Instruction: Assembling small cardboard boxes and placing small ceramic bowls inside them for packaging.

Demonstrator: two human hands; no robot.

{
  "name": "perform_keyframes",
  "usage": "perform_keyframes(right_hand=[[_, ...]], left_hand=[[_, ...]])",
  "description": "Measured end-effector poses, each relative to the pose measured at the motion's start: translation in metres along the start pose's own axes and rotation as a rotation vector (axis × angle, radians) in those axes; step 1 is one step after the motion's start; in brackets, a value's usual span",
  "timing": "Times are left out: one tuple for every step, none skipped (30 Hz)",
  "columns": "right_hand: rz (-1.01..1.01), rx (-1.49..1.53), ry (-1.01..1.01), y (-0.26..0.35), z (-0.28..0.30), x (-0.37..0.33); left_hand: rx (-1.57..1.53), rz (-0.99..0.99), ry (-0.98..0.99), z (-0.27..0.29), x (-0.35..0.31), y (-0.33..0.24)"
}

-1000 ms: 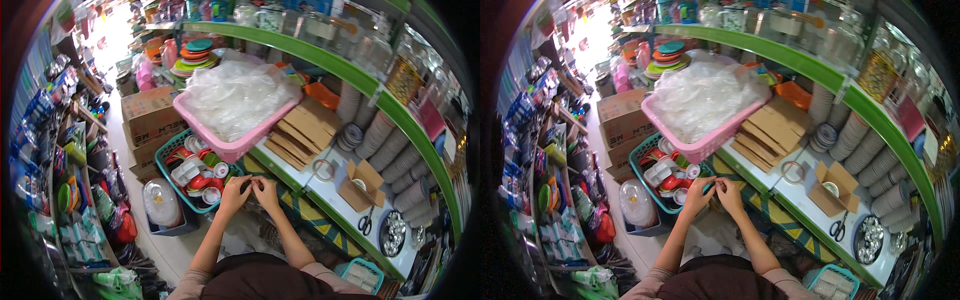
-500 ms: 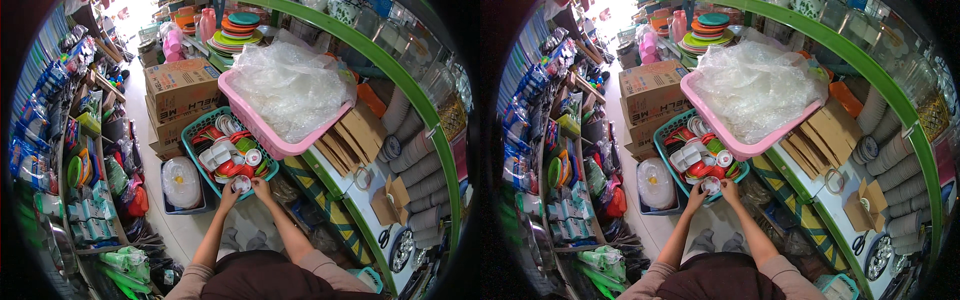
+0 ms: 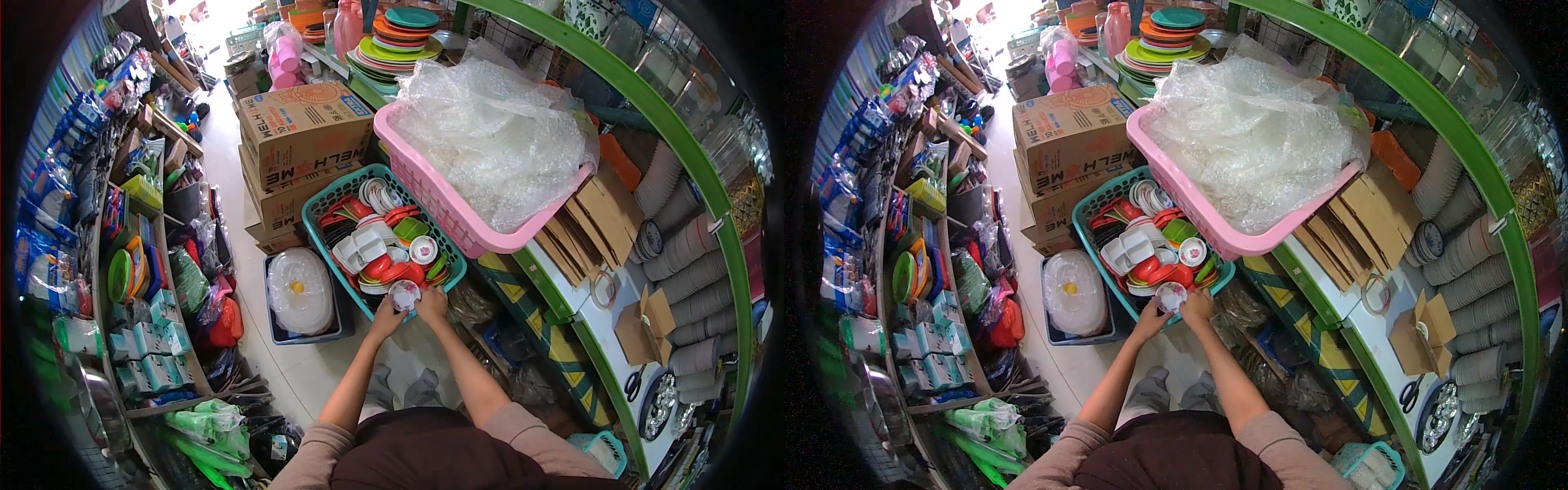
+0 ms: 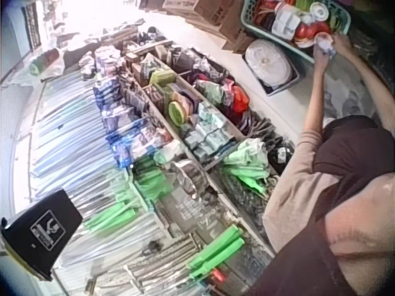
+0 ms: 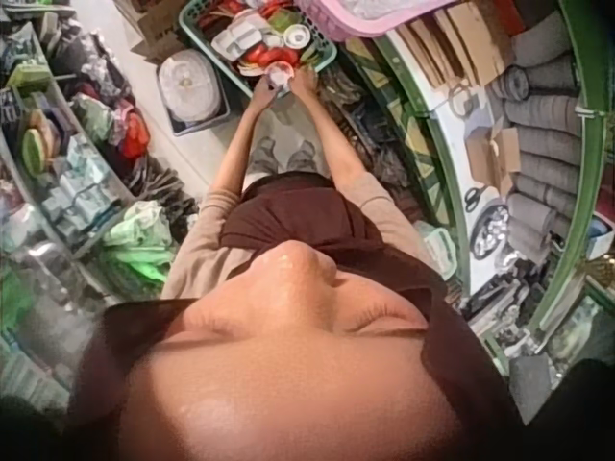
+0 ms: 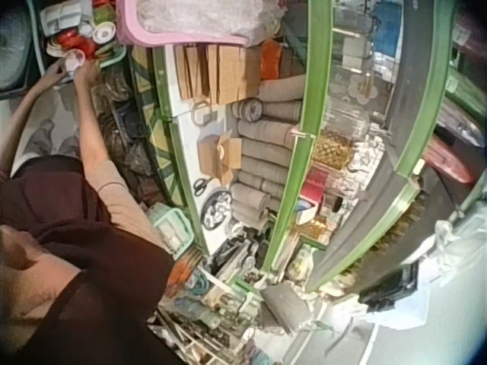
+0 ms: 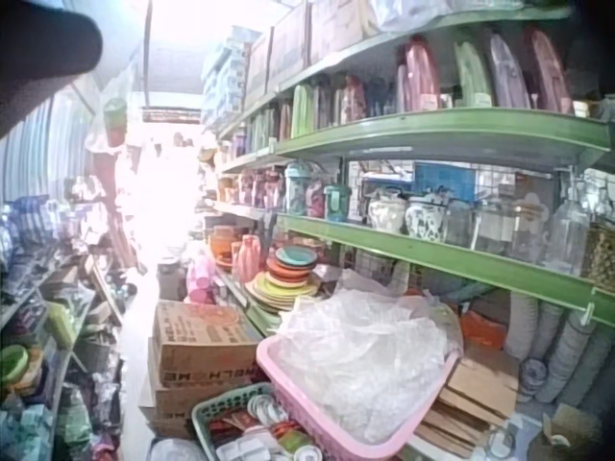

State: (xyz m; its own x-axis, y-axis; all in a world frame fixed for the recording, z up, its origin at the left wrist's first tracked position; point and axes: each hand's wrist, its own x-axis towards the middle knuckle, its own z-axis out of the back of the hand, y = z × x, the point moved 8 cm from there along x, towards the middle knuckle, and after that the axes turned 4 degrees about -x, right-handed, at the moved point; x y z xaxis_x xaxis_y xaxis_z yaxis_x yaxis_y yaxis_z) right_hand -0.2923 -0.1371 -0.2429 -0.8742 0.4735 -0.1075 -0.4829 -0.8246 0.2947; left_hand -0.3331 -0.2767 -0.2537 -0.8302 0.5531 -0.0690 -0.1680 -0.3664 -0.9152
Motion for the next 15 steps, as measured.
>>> perform_keyframes(right_hand=[[0.003,0.002,-0.002,0.002,0.000,-0.001],[-0.022,0.017,-0.014,-0.001,0.000,0.000],[-0.046,0.033,-0.026,-0.004,-0.001,0.000],[-0.045,0.034,-0.030,-0.005,-0.001,0.000],[-0.090,0.113,-0.054,-0.018,-0.002,0.002],[-0.120,0.199,-0.075,-0.021,0.000,0.002],[-0.121,0.199,-0.080,-0.023,0.002,0.003],[-0.189,0.355,-0.076,-0.023,0.005,0.003],[-0.258,0.509,-0.072,-0.024,0.007,0.003],[-0.254,0.511,-0.076,-0.020,0.012,0.002],[-0.215,0.630,-0.170,-0.013,0.025,0.000],[-0.176,0.748,-0.265,-0.006,0.039,-0.003],[-0.169,0.751,-0.269,0.000,0.047,-0.004],[-0.144,0.781,-0.327,0.004,0.061,-0.007],[-0.122,0.812,-0.384,0.007,0.076,-0.010]], left_hand=[[0.002,-0.001,-0.003,0.001,-0.001,0.000],[0.017,-0.029,-0.006,0.001,-0.002,-0.007],[0.032,-0.057,-0.011,0.002,-0.002,-0.013],[0.033,-0.061,-0.012,0.004,-0.003,-0.017],[-0.031,0.039,0.054,-0.001,-0.002,-0.027],[-0.087,0.143,0.108,0.000,-0.006,-0.032],[-0.086,0.137,0.109,0.004,-0.007,-0.044],[-0.064,0.142,0.074,0.013,-0.010,-0.049],[-0.044,0.145,0.042,0.020,-0.012,-0.052],[-0.042,0.140,0.038,0.021,-0.012,-0.056],[-0.023,0.093,-0.087,0.033,-0.015,-0.061],[-0.005,0.044,-0.210,0.045,-0.017,-0.067],[-0.003,0.039,-0.217,0.047,-0.017,-0.069],[-0.031,0.020,-0.294,0.056,-0.021,-0.081],[-0.060,0.003,-0.369,0.065,-0.024,-0.093]])
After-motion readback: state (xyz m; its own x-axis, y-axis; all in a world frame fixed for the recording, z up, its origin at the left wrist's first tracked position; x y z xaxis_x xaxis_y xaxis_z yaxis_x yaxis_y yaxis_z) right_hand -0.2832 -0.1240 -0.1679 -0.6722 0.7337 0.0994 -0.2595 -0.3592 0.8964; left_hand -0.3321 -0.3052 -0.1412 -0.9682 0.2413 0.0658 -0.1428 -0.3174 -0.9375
